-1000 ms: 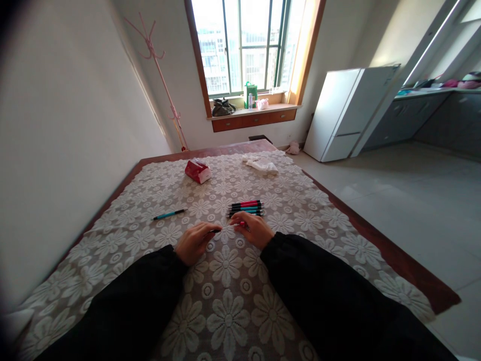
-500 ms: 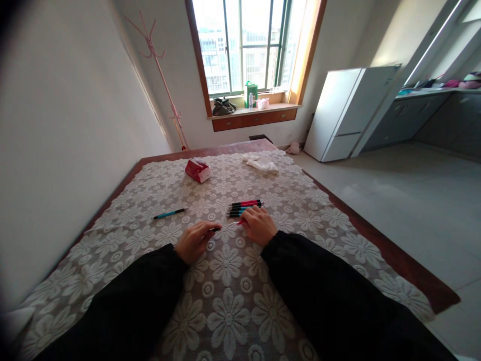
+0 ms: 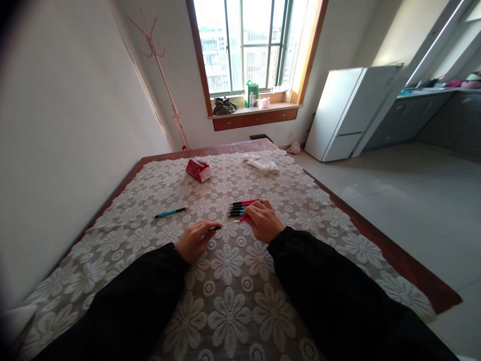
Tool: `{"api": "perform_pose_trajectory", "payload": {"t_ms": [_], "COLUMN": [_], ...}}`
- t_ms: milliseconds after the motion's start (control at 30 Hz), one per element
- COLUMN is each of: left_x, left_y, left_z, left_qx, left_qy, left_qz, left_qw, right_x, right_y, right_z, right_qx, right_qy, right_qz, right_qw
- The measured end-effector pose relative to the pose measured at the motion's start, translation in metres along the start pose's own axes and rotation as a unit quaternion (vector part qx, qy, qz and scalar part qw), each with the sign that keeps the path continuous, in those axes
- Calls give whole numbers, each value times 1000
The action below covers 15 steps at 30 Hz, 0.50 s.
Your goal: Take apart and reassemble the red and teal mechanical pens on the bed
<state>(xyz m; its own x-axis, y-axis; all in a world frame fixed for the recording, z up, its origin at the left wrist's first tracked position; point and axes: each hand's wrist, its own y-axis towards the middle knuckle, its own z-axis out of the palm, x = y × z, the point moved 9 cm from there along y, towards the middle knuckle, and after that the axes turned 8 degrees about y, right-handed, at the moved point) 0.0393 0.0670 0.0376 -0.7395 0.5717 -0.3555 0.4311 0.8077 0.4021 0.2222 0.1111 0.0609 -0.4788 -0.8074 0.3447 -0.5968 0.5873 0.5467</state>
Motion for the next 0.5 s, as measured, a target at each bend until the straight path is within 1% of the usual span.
{"api": "perform_pose_trajectory", "payload": {"t_ms": [500], "left_x": [1], "left_y": [0], "left_z": [1], "left_qx": [4], "left_qy": [2], "left_qz": [-4], "left_qw": [1000], "right_x": [7], "right_y": [1], "right_z": [1], "right_qx": [-2], "right_qy": [30], "right_qz": [5], "right_qw": [1000]}}
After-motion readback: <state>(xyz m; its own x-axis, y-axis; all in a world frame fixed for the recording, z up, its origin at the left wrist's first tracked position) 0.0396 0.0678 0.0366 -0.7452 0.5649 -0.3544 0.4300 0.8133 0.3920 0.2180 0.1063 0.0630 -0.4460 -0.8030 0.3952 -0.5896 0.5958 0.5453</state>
